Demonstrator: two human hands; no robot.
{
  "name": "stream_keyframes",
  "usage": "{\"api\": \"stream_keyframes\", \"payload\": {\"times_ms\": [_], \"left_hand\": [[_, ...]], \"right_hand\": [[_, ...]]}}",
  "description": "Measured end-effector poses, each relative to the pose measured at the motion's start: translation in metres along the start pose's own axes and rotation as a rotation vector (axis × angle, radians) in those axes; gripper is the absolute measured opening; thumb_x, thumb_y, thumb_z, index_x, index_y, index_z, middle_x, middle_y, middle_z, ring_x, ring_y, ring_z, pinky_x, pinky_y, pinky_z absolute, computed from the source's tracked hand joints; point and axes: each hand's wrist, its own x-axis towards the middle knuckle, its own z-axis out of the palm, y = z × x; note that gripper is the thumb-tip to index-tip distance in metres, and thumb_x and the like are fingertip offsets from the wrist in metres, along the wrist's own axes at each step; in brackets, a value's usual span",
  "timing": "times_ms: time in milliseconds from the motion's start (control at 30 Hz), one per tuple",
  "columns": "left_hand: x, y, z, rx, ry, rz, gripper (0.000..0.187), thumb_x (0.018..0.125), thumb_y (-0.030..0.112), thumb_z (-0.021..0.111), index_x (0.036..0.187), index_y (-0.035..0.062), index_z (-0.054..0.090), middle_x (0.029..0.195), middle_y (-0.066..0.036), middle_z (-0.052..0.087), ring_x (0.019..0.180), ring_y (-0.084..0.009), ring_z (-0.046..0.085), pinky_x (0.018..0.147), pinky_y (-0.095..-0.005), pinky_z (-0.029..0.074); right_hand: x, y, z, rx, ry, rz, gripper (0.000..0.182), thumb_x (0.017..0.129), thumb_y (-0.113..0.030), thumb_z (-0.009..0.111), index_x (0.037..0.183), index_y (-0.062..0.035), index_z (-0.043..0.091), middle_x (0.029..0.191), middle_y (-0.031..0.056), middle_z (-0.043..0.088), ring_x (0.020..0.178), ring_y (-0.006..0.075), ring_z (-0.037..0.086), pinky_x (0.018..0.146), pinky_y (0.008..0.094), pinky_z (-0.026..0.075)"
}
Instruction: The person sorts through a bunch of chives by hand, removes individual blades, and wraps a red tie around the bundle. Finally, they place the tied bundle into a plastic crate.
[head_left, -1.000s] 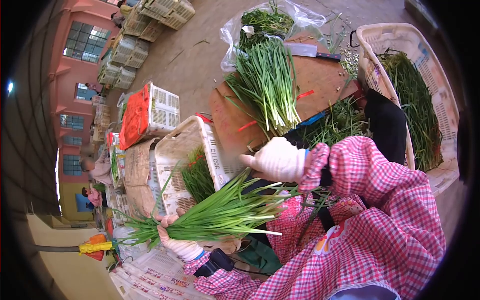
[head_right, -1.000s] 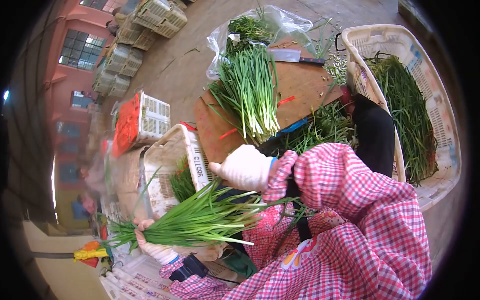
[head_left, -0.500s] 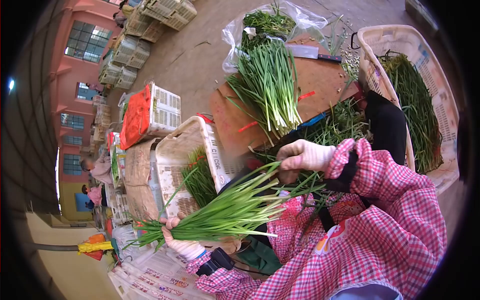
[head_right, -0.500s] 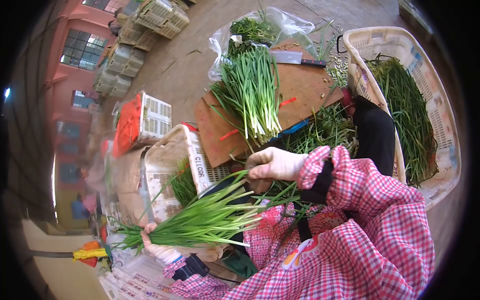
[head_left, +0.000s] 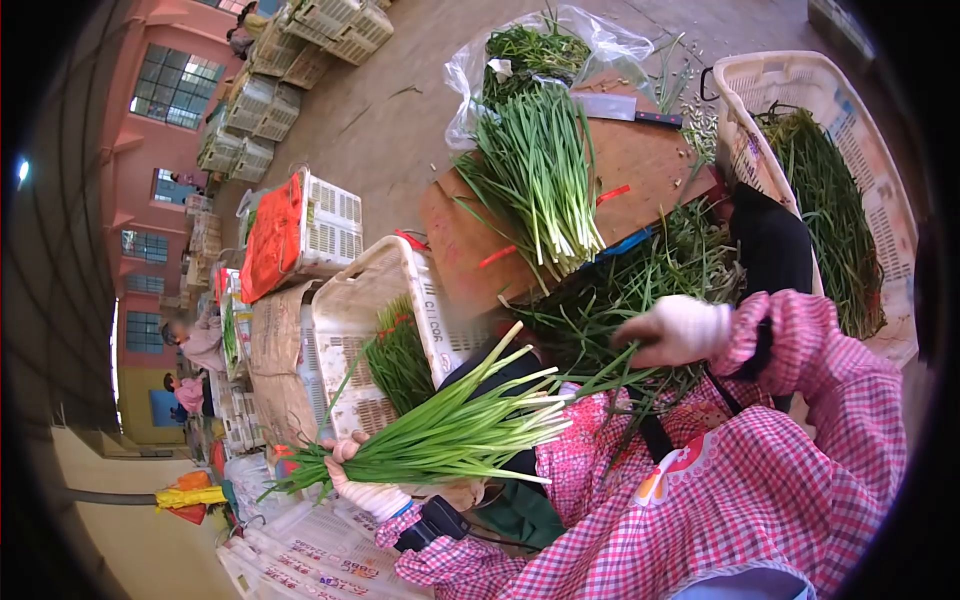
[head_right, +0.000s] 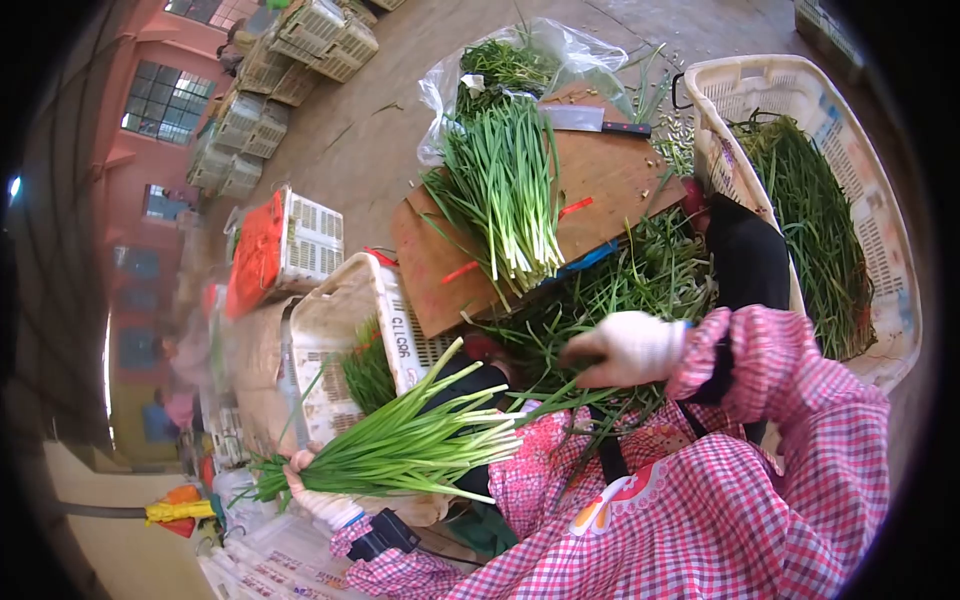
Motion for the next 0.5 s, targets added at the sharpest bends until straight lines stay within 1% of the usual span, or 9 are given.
{"api": "stream_keyframes", "payload": {"times_ms": [67,133,200,233,267,300,367,433,500], "left_hand": [[-0.001,-0.002,0.009,-0.085,-0.055,-0.081,0.012,0.089,0.022,0.056,0.089,0.0105,0.052,0.072,0.005,0.043,0.072,-0.0093,0.044,0.100,-0.0335,0.033],[-0.003,-0.004,0.019,-0.102,-0.112,-0.103,0.014,0.089,0.021,0.056,0.097,0.0096,0.053,0.073,0.006,0.042,0.072,-0.0086,0.044,0.101,-0.0335,0.031],[-0.004,-0.004,0.025,-0.121,-0.164,-0.122,0.019,0.089,0.020,0.056,0.105,0.0087,0.054,0.074,0.006,0.041,0.073,-0.0079,0.044,0.102,-0.0334,0.029],[-0.004,-0.004,0.026,-0.145,-0.180,-0.141,0.025,0.089,0.018,0.055,0.111,0.0081,0.052,0.075,0.007,0.039,0.073,-0.0070,0.043,0.103,-0.0338,0.027],[-0.005,-0.004,0.027,-0.171,-0.194,-0.161,0.031,0.089,0.017,0.055,0.118,0.0075,0.050,0.075,0.007,0.038,0.074,-0.0062,0.043,0.104,-0.0342,0.025],[-0.006,-0.003,0.029,-0.163,-0.147,-0.170,0.022,0.089,0.022,0.056,0.107,0.0091,0.055,0.075,0.005,0.042,0.075,-0.0109,0.044,0.101,-0.0378,0.030],[0.000,0.001,0.011,-0.039,-0.121,-0.139,0.019,0.089,0.026,0.056,0.100,0.0100,0.057,0.075,0.004,0.045,0.077,-0.0147,0.046,0.098,-0.0413,0.033],[0.004,0.004,-0.002,0.050,-0.030,-0.098,0.023,0.088,0.035,0.056,0.083,0.0121,0.058,0.075,0.000,0.053,0.083,-0.0256,0.050,0.093,-0.0520,0.038],[0.008,0.000,-0.004,0.085,0.014,-0.087,0.022,0.088,0.034,0.056,0.084,0.0119,0.058,0.075,0.000,0.053,0.084,-0.0255,0.050,0.095,-0.0530,0.037]], "right_hand": [[0.039,0.003,0.033,0.410,0.180,-0.196,0.035,0.080,-0.024,0.065,0.111,-0.0081,0.061,0.095,0.0105,0.067,0.087,0.0233,0.064,0.080,0.0366,0.050],[0.071,-0.012,0.053,0.802,0.105,-0.210,0.032,0.083,-0.017,0.065,0.111,-0.0030,0.060,0.095,0.0056,0.067,0.086,0.0140,0.062,0.080,0.0319,0.050],[0.090,-0.031,0.069,1.144,-0.026,-0.156,0.029,0.084,-0.013,0.066,0.110,-0.0021,0.061,0.096,0.0012,0.065,0.086,0.0094,0.059,0.079,0.0282,0.050],[0.098,-0.034,0.074,1.205,-0.109,-0.161,0.038,0.084,-0.013,0.066,0.119,-0.0018,0.057,0.107,0.0042,0.064,0.099,0.0113,0.057,0.089,0.0273,0.045],[0.103,-0.037,0.081,1.201,-0.086,-0.229,0.034,0.084,-0.016,0.066,0.115,-0.0019,0.060,0.101,0.0032,0.065,0.092,0.0097,0.058,0.083,0.0267,0.047],[0.107,-0.040,0.085,1.199,-0.083,-0.171,0.032,0.084,-0.017,0.066,0.112,-0.0022,0.062,0.097,0.0024,0.066,0.087,0.0087,0.058,0.078,0.0261,0.048],[0.109,-0.045,0.090,1.249,-0.024,-0.119,0.024,0.083,-0.020,0.068,0.101,-0.0034,0.067,0.084,0.0002,0.066,0.073,0.0067,0.056,0.066,0.0243,0.047],[0.105,-0.046,0.084,1.222,-0.048,-0.107,0.025,0.082,-0.024,0.069,0.096,-0.0032,0.066,0.080,0.0012,0.065,0.071,0.0092,0.058,0.066,0.0253,0.047],[0.101,-0.041,0.082,1.231,-0.069,-0.114,0.027,0.081,-0.026,0.070,0.095,-0.0026,0.065,0.080,0.0023,0.065,0.072,0.0105,0.059,0.066,0.0265,0.048]]}}
